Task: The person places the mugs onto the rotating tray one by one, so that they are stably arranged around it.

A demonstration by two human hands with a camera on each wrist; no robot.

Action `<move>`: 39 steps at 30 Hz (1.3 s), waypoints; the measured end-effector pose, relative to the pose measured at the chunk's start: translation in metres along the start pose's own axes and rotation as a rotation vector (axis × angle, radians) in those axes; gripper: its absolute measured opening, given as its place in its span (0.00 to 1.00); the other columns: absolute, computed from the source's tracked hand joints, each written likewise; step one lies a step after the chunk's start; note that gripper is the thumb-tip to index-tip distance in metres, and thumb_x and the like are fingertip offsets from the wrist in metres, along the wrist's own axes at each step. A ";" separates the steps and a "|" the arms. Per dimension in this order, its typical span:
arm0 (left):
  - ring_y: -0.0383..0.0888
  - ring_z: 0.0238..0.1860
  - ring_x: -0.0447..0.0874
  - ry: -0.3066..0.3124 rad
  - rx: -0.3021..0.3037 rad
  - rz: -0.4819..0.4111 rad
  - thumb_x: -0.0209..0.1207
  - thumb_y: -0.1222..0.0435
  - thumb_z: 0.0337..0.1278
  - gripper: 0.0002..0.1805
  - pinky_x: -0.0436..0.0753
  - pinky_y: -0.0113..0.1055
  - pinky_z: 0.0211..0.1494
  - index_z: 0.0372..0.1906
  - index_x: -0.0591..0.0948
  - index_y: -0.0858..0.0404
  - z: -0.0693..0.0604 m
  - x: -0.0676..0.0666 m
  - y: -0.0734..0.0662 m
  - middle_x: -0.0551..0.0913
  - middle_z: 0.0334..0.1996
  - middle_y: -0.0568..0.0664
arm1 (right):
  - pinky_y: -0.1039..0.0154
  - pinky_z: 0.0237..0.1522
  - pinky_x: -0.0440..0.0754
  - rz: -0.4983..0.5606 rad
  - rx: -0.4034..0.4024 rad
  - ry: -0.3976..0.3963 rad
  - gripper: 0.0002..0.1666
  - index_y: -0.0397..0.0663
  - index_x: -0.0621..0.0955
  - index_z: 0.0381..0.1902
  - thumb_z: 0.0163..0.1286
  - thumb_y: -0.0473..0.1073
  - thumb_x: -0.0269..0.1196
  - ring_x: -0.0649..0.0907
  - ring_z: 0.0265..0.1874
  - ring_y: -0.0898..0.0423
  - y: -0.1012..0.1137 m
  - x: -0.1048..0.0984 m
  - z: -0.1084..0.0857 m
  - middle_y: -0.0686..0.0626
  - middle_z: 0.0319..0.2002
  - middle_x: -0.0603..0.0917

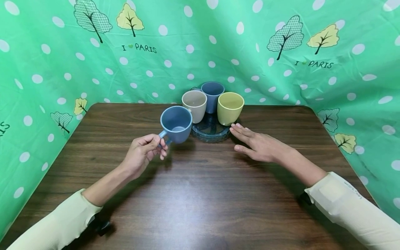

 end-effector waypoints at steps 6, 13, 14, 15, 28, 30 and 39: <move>0.42 0.36 0.88 0.012 0.003 -0.007 0.52 0.65 0.92 0.17 0.90 0.31 0.39 0.40 0.85 0.63 0.003 0.005 -0.001 0.88 0.35 0.51 | 0.31 0.88 0.66 -0.007 -0.003 -0.002 0.44 0.50 0.57 0.93 0.93 0.63 0.53 0.55 0.93 0.37 0.001 -0.001 0.001 0.44 0.94 0.51; 0.42 0.35 0.87 0.022 0.008 -0.018 0.53 0.64 0.92 0.16 0.90 0.31 0.39 0.40 0.85 0.62 0.006 0.010 -0.002 0.89 0.36 0.51 | 0.31 0.88 0.66 -0.016 -0.003 -0.002 0.45 0.50 0.57 0.93 0.92 0.64 0.54 0.55 0.93 0.36 0.001 -0.002 0.001 0.44 0.94 0.52; 0.42 0.35 0.87 0.023 0.007 -0.018 0.53 0.64 0.92 0.16 0.90 0.31 0.39 0.40 0.85 0.62 0.007 0.011 -0.002 0.89 0.36 0.51 | 0.31 0.88 0.66 -0.015 -0.003 -0.001 0.45 0.50 0.57 0.93 0.92 0.64 0.54 0.55 0.93 0.36 0.001 -0.002 0.001 0.44 0.94 0.52; 0.42 0.35 0.87 0.022 0.005 -0.017 0.53 0.64 0.92 0.17 0.89 0.31 0.39 0.40 0.85 0.62 0.007 0.012 -0.002 0.89 0.36 0.51 | 0.31 0.88 0.66 -0.017 -0.004 -0.001 0.46 0.50 0.57 0.93 0.92 0.64 0.54 0.55 0.93 0.36 0.001 -0.002 0.001 0.43 0.94 0.51; 0.43 0.34 0.86 0.038 0.020 -0.048 0.51 0.66 0.92 0.17 0.89 0.31 0.39 0.39 0.85 0.62 0.014 0.026 -0.002 0.88 0.35 0.51 | 0.32 0.89 0.65 -0.031 -0.015 0.001 0.50 0.51 0.54 0.94 0.90 0.68 0.56 0.53 0.93 0.36 0.001 0.001 -0.002 0.43 0.95 0.49; 0.43 0.34 0.86 0.039 0.024 -0.049 0.51 0.66 0.92 0.17 0.89 0.31 0.39 0.39 0.85 0.62 0.015 0.028 -0.002 0.88 0.35 0.51 | 0.33 0.89 0.64 -0.036 -0.024 0.003 0.52 0.50 0.53 0.94 0.89 0.69 0.56 0.53 0.93 0.36 0.002 0.002 -0.002 0.43 0.95 0.49; 0.43 0.34 0.87 0.041 0.018 -0.046 0.50 0.67 0.92 0.17 0.89 0.31 0.39 0.39 0.85 0.63 0.021 0.036 -0.002 0.88 0.35 0.51 | 0.34 0.91 0.62 -0.080 -0.057 -0.007 0.60 0.45 0.51 0.94 0.84 0.73 0.61 0.51 0.94 0.36 0.004 0.006 -0.003 0.39 0.95 0.46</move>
Point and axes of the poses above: each hand's wrist, its own z-axis towards the middle knuckle, its own x-axis out of the palm, y = z × x, the point moved 6 cm from there along z, towards the middle knuckle
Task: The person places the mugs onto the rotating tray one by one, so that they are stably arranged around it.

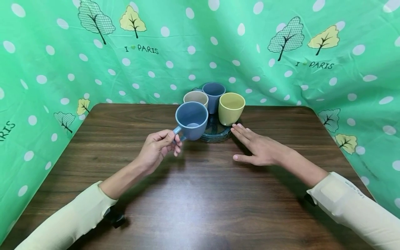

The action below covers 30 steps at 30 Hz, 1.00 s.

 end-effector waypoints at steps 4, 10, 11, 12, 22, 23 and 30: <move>0.43 0.34 0.87 -0.006 0.003 -0.011 0.50 0.67 0.92 0.17 0.89 0.31 0.39 0.39 0.85 0.63 0.004 0.005 0.000 0.88 0.35 0.52 | 0.35 0.92 0.61 -0.011 0.004 0.009 0.63 0.45 0.49 0.94 0.83 0.74 0.62 0.49 0.94 0.38 0.000 0.001 0.000 0.41 0.95 0.44; 0.43 0.33 0.88 -0.012 0.004 -0.035 0.50 0.69 0.92 0.18 0.89 0.31 0.38 0.39 0.86 0.63 0.010 0.012 0.003 0.89 0.35 0.51 | 0.35 0.92 0.60 -0.004 -0.002 0.012 0.64 0.45 0.49 0.94 0.82 0.75 0.63 0.48 0.94 0.38 0.000 0.002 0.000 0.42 0.95 0.44; 0.43 0.33 0.88 -0.012 0.004 -0.038 0.50 0.69 0.92 0.18 0.89 0.31 0.38 0.39 0.86 0.62 0.011 0.013 0.004 0.89 0.35 0.51 | 0.35 0.92 0.60 -0.003 -0.002 0.012 0.64 0.45 0.49 0.94 0.82 0.74 0.62 0.48 0.94 0.38 0.000 0.002 0.000 0.42 0.95 0.44; 0.42 0.34 0.88 -0.009 0.004 -0.041 0.50 0.69 0.92 0.18 0.90 0.31 0.39 0.39 0.86 0.62 0.012 0.014 0.005 0.89 0.35 0.51 | 0.35 0.92 0.60 -0.002 -0.002 0.012 0.64 0.45 0.49 0.94 0.82 0.74 0.63 0.48 0.95 0.38 0.000 0.002 0.000 0.42 0.95 0.43; 0.42 0.35 0.91 0.009 -0.026 -0.050 0.52 0.70 0.90 0.18 0.91 0.31 0.40 0.40 0.89 0.62 0.022 0.025 0.019 0.92 0.37 0.50 | 0.36 0.92 0.60 0.020 0.016 0.025 0.61 0.49 0.49 0.95 0.84 0.75 0.60 0.47 0.95 0.40 -0.001 0.003 -0.001 0.45 0.96 0.45; 0.42 0.35 0.91 0.009 -0.029 -0.050 0.52 0.70 0.90 0.17 0.91 0.31 0.40 0.41 0.89 0.62 0.023 0.026 0.020 0.92 0.37 0.50 | 0.35 0.92 0.60 0.019 0.013 0.023 0.61 0.49 0.49 0.95 0.84 0.74 0.60 0.47 0.95 0.40 -0.001 0.002 -0.001 0.45 0.96 0.45; 0.43 0.36 0.91 0.008 -0.035 -0.058 0.52 0.71 0.90 0.16 0.91 0.31 0.41 0.43 0.88 0.66 0.031 0.034 0.022 0.92 0.38 0.52 | 0.35 0.92 0.61 0.019 0.012 0.023 0.59 0.50 0.50 0.95 0.85 0.74 0.59 0.48 0.95 0.40 -0.001 0.001 -0.001 0.45 0.95 0.45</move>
Point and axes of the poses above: each hand's wrist, its own z-axis towards the middle knuckle, its own x-axis out of the palm, y = z × x, the point moved 6 cm from there along z, towards the middle knuckle
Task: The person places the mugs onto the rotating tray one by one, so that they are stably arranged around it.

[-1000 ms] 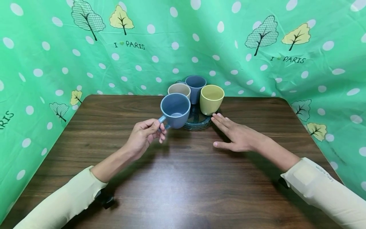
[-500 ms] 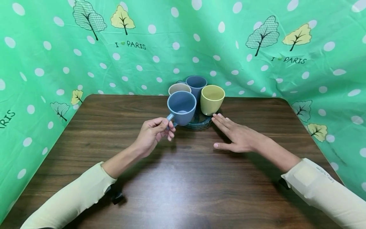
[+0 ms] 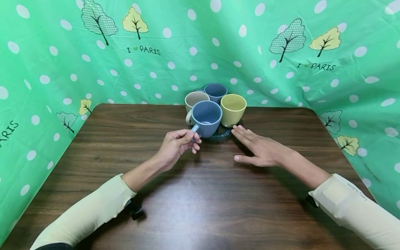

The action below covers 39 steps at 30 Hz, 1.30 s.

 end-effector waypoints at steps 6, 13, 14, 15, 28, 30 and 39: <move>0.43 0.36 0.91 -0.009 0.002 -0.016 0.52 0.71 0.90 0.14 0.91 0.32 0.42 0.44 0.87 0.68 0.009 0.009 0.004 0.91 0.39 0.53 | 0.35 0.91 0.63 0.002 0.010 -0.004 0.59 0.50 0.50 0.95 0.85 0.74 0.59 0.49 0.95 0.40 0.000 0.000 -0.001 0.44 0.95 0.47; 0.43 0.36 0.92 -0.030 -0.004 -0.027 0.52 0.71 0.90 0.14 0.92 0.33 0.43 0.45 0.87 0.70 0.016 0.016 0.011 0.92 0.39 0.52 | 0.35 0.90 0.65 0.000 0.000 -0.022 0.58 0.50 0.52 0.95 0.85 0.73 0.60 0.51 0.94 0.39 0.000 0.000 -0.001 0.43 0.95 0.49; 0.43 0.36 0.92 -0.034 -0.008 -0.030 0.53 0.71 0.90 0.14 0.92 0.33 0.43 0.45 0.87 0.70 0.016 0.016 0.012 0.92 0.39 0.53 | 0.35 0.90 0.65 0.000 0.000 -0.023 0.58 0.50 0.52 0.95 0.85 0.73 0.60 0.51 0.94 0.39 0.000 0.000 -0.001 0.43 0.95 0.49; 0.43 0.36 0.92 -0.036 -0.010 -0.031 0.53 0.70 0.90 0.14 0.92 0.33 0.43 0.45 0.87 0.71 0.017 0.017 0.012 0.92 0.39 0.53 | 0.35 0.90 0.65 0.001 0.000 -0.023 0.58 0.50 0.52 0.95 0.85 0.73 0.60 0.52 0.94 0.39 0.000 0.000 -0.001 0.43 0.95 0.49; 0.41 0.37 0.93 -0.048 -0.021 -0.013 0.53 0.70 0.90 0.17 0.93 0.32 0.44 0.55 0.82 0.85 0.023 0.018 0.022 0.93 0.42 0.55 | 0.35 0.90 0.66 0.001 0.008 -0.021 0.58 0.51 0.52 0.95 0.85 0.74 0.59 0.52 0.94 0.39 0.000 -0.001 0.000 0.45 0.95 0.48; 0.41 0.37 0.93 -0.050 -0.026 -0.010 0.53 0.70 0.90 0.17 0.93 0.32 0.44 0.56 0.82 0.86 0.024 0.019 0.024 0.93 0.42 0.56 | 0.35 0.89 0.66 0.002 0.007 -0.022 0.58 0.51 0.52 0.95 0.85 0.74 0.59 0.52 0.94 0.39 0.000 -0.001 0.000 0.45 0.95 0.48; 0.40 0.37 0.92 -0.039 -0.026 0.001 0.53 0.69 0.90 0.20 0.93 0.31 0.45 0.60 0.79 0.89 0.028 0.022 0.026 0.92 0.41 0.50 | 0.35 0.90 0.66 0.004 0.012 -0.018 0.58 0.52 0.51 0.95 0.85 0.74 0.58 0.52 0.94 0.39 0.000 -0.002 0.000 0.45 0.95 0.48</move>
Point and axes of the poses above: each hand's wrist, its own z-axis towards the middle knuckle, its own x-axis out of the palm, y = z × x, the point moved 6 cm from there along z, towards the middle knuckle
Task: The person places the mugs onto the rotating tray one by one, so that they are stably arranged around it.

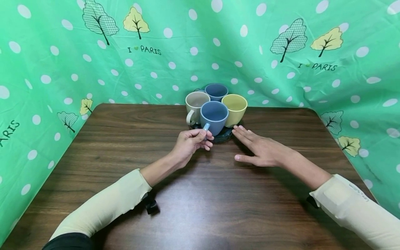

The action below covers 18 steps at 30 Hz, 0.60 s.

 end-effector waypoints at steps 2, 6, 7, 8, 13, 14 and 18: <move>0.40 0.37 0.92 -0.002 0.001 0.004 0.53 0.69 0.91 0.19 0.92 0.31 0.44 0.58 0.81 0.87 0.001 0.000 0.000 0.92 0.41 0.51 | 0.35 0.90 0.65 0.002 0.000 0.001 0.58 0.51 0.51 0.95 0.85 0.74 0.58 0.51 0.94 0.39 0.000 0.000 0.000 0.45 0.95 0.48; 0.41 0.35 0.90 -0.018 0.000 0.021 0.53 0.68 0.91 0.16 0.90 0.31 0.42 0.53 0.84 0.79 0.003 -0.004 -0.001 0.91 0.41 0.54 | 0.35 0.90 0.66 0.004 0.000 0.002 0.58 0.51 0.52 0.95 0.85 0.74 0.58 0.51 0.94 0.40 0.000 0.000 0.000 0.46 0.95 0.48; 0.41 0.35 0.89 -0.022 0.000 0.027 0.53 0.67 0.91 0.15 0.90 0.31 0.42 0.52 0.84 0.77 0.003 -0.005 -0.001 0.91 0.42 0.55 | 0.35 0.89 0.66 0.005 0.000 0.002 0.58 0.51 0.52 0.95 0.85 0.74 0.58 0.51 0.94 0.39 0.000 0.000 0.000 0.46 0.95 0.48; 0.41 0.35 0.89 -0.027 0.000 0.032 0.53 0.67 0.91 0.15 0.90 0.31 0.42 0.51 0.84 0.76 0.003 -0.006 -0.001 0.91 0.42 0.56 | 0.35 0.89 0.66 0.006 0.000 0.002 0.58 0.51 0.52 0.95 0.85 0.74 0.58 0.51 0.94 0.39 0.000 0.000 0.000 0.46 0.95 0.48; 0.40 0.35 0.88 -0.050 0.011 0.061 0.52 0.66 0.92 0.17 0.90 0.30 0.42 0.55 0.83 0.78 0.003 -0.010 -0.002 0.90 0.45 0.59 | 0.34 0.89 0.67 0.009 -0.002 0.003 0.58 0.51 0.52 0.95 0.85 0.74 0.58 0.51 0.94 0.39 0.001 -0.001 0.000 0.45 0.95 0.48; 0.40 0.35 0.88 -0.058 0.014 0.070 0.52 0.66 0.92 0.18 0.90 0.30 0.42 0.57 0.83 0.79 0.003 -0.010 -0.003 0.90 0.45 0.59 | 0.34 0.89 0.67 0.010 -0.001 0.004 0.58 0.51 0.52 0.95 0.85 0.74 0.58 0.51 0.94 0.39 0.001 -0.001 0.000 0.45 0.95 0.48; 0.38 0.35 0.89 -0.102 0.033 0.099 0.52 0.66 0.93 0.19 0.91 0.29 0.42 0.62 0.82 0.81 0.001 -0.013 -0.006 0.90 0.52 0.68 | 0.34 0.89 0.67 0.013 -0.001 0.006 0.57 0.51 0.51 0.95 0.85 0.73 0.59 0.51 0.94 0.39 0.001 -0.001 0.000 0.45 0.95 0.48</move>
Point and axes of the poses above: each hand's wrist, its own z-axis towards the middle knuckle, its own x-axis out of the palm, y = z × x, the point moved 6 cm from there along z, towards the middle knuckle
